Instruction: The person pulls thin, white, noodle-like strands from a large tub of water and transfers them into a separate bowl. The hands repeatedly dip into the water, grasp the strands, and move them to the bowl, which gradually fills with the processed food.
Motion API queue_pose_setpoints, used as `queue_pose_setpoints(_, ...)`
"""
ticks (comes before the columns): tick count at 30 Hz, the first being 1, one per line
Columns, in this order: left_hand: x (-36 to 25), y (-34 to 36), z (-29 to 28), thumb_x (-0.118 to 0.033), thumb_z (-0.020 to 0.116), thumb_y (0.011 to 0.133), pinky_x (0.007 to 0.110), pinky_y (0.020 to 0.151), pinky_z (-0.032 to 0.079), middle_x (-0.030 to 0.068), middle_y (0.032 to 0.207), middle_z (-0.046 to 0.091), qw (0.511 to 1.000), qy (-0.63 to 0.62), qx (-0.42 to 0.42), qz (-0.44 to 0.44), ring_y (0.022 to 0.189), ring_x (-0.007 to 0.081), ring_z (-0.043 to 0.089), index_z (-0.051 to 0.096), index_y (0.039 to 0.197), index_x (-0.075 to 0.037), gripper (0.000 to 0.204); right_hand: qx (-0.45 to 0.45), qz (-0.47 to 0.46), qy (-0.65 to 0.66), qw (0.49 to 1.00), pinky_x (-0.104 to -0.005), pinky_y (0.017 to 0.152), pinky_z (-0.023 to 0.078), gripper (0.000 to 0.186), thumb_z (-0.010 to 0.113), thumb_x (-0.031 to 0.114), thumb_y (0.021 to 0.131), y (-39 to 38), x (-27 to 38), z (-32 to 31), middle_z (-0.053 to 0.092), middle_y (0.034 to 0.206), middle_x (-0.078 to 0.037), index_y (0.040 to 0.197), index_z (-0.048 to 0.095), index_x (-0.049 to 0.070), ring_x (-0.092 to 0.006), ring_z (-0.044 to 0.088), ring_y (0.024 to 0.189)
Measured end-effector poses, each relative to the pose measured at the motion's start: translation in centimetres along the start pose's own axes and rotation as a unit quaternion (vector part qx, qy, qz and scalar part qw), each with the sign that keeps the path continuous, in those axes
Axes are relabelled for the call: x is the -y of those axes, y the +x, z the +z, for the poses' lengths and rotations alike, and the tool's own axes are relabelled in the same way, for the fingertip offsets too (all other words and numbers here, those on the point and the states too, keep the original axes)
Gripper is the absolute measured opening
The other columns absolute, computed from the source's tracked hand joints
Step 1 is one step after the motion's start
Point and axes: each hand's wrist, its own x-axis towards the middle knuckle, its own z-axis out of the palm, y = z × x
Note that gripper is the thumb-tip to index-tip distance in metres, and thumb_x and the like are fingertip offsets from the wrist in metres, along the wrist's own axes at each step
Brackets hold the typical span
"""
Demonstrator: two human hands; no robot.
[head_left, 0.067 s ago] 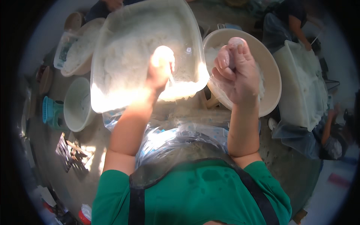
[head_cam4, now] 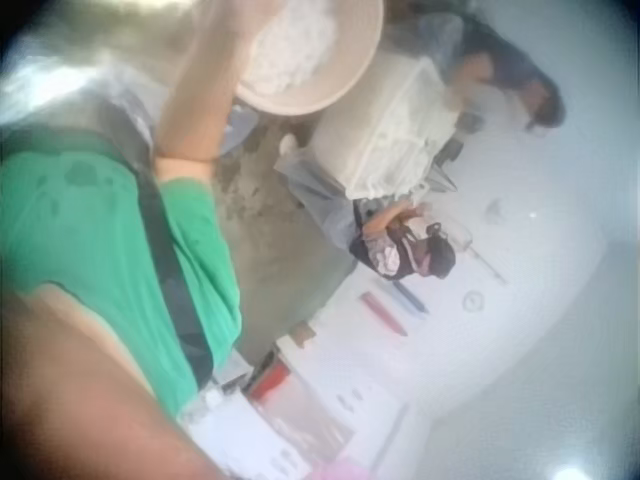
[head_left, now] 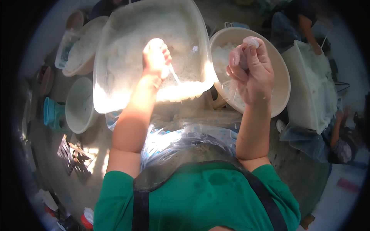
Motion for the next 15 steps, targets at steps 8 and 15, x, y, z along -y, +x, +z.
queue_pose_setpoints(8,4.1,-4.2,-7.8,-0.026,0.041,0.089,0.033,0.050,0.039,0.0015,0.056,0.042,0.947,-0.290,-0.082,-0.109,0.052,0.0161,0.043,0.046,0.074,-0.011,0.022,-0.121,0.141,-0.676,0.713,-0.0355,0.060,0.044,0.021,0.065,0.022,0.079,-6.9,-7.9,-7.9,0.064,0.074,-0.009,0.092,0.064,0.006,-0.0274,0.058,0.065)
queue_pose_setpoints(15,11.7,-12.4,-13.9,-0.024,0.038,0.095,0.040,0.098,0.035,0.0109,0.095,0.056,0.951,-0.279,-0.090,-0.101,0.102,0.0249,0.051,0.050,0.114,-0.003,0.031,-0.105,0.255,-0.535,0.799,-0.0255,0.057,0.043,0.017,0.066,0.014,0.080,-10.6,-15.0,-8.3,0.066,0.071,-0.007,0.094,0.066,0.004,-0.0092,0.056,0.060)
